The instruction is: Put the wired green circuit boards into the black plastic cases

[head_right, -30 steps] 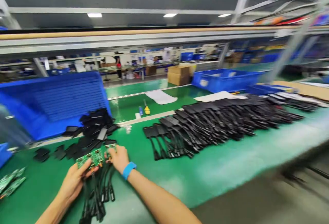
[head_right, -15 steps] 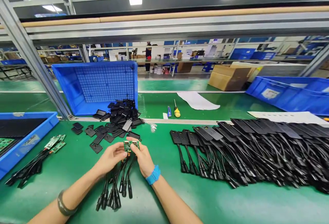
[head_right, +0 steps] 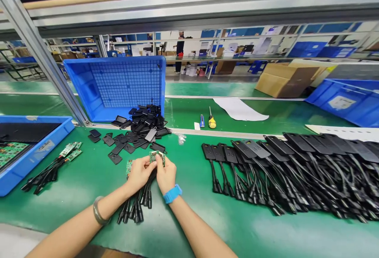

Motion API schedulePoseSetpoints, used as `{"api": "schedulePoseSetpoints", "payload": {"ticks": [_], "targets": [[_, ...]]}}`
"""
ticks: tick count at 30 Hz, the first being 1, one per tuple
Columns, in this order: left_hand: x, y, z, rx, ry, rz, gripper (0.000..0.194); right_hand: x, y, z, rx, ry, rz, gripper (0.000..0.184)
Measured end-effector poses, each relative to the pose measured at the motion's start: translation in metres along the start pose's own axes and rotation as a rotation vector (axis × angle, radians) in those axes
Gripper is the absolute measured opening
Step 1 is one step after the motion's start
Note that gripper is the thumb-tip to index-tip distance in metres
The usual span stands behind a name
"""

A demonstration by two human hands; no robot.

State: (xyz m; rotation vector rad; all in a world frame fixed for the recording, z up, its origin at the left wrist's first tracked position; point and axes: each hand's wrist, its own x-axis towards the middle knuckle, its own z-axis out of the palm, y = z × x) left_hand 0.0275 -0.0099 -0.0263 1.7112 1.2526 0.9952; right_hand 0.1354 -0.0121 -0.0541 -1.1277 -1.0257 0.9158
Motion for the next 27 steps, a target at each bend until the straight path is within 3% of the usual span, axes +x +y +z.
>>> {"api": "schedulePoseSetpoints", "payload": {"ticks": [3, 5, 8, 11, 14, 17, 21, 24, 27], "targets": [[0.007, 0.006, -0.027, 0.095, -0.146, 0.066, 0.024, 0.005, -0.003, -0.001, 0.240, -0.029, 0.119, 0.040], [0.011, 0.005, -0.051, 0.278, -0.193, 0.112, 0.037, 0.008, -0.005, -0.005, 0.363, -0.029, 0.246, 0.044], [0.014, -0.003, -0.080, 0.575, -0.227, 0.076, 0.059, 0.010, -0.007, -0.011, 0.419, -0.059, 0.434, 0.048], [0.016, -0.013, -0.088, 0.688, -0.313, 0.016, 0.066, 0.010, -0.011, -0.016, 0.366, -0.133, 0.521, 0.046], [0.017, -0.015, -0.085, 0.673, -0.332, 0.028, 0.055, 0.009, -0.015, -0.018, 0.297, -0.186, 0.531, 0.045], [0.017, -0.008, -0.083, 0.526, -0.319, 0.052, 0.045, 0.008, -0.017, -0.017, 0.269, -0.216, 0.513, 0.044], [0.015, 0.000, -0.074, 0.108, -0.283, 0.029, 0.047, 0.004, -0.017, -0.014, 0.318, -0.330, 0.449, 0.047], [0.013, -0.004, -0.060, -0.256, -0.187, -0.121, 0.058, 0.001, -0.014, -0.010, 0.394, -0.349, 0.391, 0.047], [0.011, -0.012, -0.047, -0.472, -0.221, -0.273, 0.047, 0.000, -0.010, -0.008, 0.358, -0.255, 0.314, 0.041]]}}
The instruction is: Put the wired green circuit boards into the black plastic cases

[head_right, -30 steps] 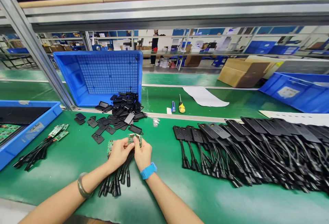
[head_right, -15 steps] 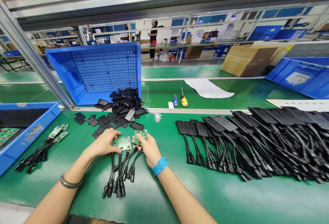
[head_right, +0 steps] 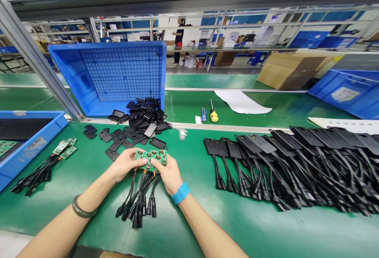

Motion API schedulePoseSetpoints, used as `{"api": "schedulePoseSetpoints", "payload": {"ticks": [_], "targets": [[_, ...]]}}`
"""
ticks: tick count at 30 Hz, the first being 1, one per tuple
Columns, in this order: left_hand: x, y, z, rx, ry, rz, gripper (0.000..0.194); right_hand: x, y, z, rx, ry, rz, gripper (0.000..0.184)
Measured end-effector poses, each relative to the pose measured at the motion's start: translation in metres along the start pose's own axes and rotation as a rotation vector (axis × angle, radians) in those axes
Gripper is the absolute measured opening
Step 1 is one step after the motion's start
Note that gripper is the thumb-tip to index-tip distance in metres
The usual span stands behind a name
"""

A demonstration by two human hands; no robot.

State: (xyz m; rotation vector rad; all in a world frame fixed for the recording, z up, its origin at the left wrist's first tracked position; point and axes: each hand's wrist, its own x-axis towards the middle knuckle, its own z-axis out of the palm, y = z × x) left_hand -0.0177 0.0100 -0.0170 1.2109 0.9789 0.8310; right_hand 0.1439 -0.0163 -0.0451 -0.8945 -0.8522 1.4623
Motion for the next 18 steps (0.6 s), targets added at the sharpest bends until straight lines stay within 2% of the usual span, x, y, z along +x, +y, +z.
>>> {"api": "schedulePoseSetpoints", "payload": {"ticks": [2, 6, 9, 12, 18], "targets": [[0.001, -0.005, 0.003, -0.040, -0.006, -0.026, 0.043, 0.001, 0.002, -0.002, -0.038, 0.036, -0.045, 0.038], [0.001, -0.008, 0.008, -0.021, 0.093, 0.018, 0.045, 0.004, 0.006, -0.005, -0.075, 0.024, -0.068, 0.037], [0.002, -0.013, 0.011, 0.088, 0.144, 0.096, 0.039, 0.006, 0.009, -0.006, -0.119, 0.085, -0.101, 0.035], [0.005, -0.019, 0.014, 0.225, 0.272, 0.188, 0.030, 0.008, 0.012, -0.004, -0.191, 0.180, -0.169, 0.032], [0.009, -0.023, 0.021, 0.324, 0.381, 0.246, 0.023, 0.013, 0.019, -0.005, -0.282, 0.268, -0.267, 0.031]]}}
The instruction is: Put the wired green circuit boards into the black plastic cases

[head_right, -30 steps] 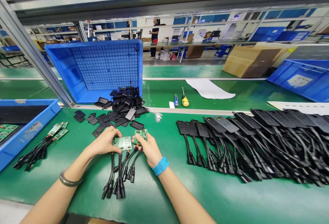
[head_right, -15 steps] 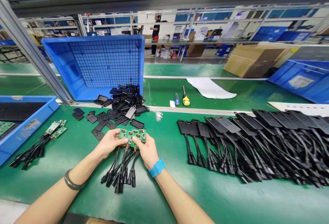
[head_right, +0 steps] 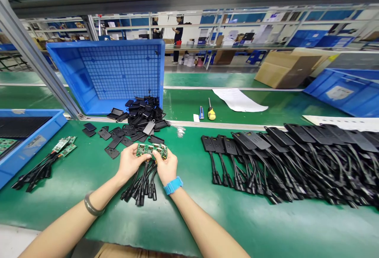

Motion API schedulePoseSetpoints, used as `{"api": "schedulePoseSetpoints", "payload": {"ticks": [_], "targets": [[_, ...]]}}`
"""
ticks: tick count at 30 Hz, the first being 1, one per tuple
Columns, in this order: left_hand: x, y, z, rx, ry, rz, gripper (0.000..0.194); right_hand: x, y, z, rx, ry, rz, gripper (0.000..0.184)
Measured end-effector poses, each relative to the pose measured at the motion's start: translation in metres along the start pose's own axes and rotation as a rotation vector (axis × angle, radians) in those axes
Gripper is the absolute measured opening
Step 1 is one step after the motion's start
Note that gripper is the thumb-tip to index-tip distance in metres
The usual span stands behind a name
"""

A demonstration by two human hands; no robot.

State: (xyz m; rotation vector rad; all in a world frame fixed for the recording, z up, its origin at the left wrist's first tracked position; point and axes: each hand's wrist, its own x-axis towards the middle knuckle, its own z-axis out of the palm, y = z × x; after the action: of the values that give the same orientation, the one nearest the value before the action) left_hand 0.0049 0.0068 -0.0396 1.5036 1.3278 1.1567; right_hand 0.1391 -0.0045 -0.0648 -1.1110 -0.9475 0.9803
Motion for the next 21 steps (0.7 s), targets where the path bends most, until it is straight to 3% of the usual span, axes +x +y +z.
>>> {"api": "schedulePoseSetpoints", "payload": {"ticks": [6, 8, 11, 13, 21], "targets": [[0.003, 0.003, 0.009, 0.110, 0.088, 0.056, 0.022, 0.004, 0.002, 0.001, 0.016, 0.083, -0.014, 0.030], [0.005, 0.004, 0.008, -0.027, 0.026, 0.035, 0.023, 0.006, 0.000, 0.002, 0.099, 0.057, 0.029, 0.032], [0.005, 0.007, 0.004, -0.345, -0.169, -0.051, 0.034, 0.009, -0.006, 0.000, 0.228, -0.020, 0.130, 0.036], [0.004, 0.010, 0.001, -0.437, -0.253, -0.110, 0.040, 0.010, -0.009, -0.001, 0.296, -0.061, 0.199, 0.039], [0.008, 0.006, -0.009, -0.336, -0.275, -0.146, 0.036, 0.009, -0.008, -0.003, 0.241, -0.086, 0.209, 0.037]]}}
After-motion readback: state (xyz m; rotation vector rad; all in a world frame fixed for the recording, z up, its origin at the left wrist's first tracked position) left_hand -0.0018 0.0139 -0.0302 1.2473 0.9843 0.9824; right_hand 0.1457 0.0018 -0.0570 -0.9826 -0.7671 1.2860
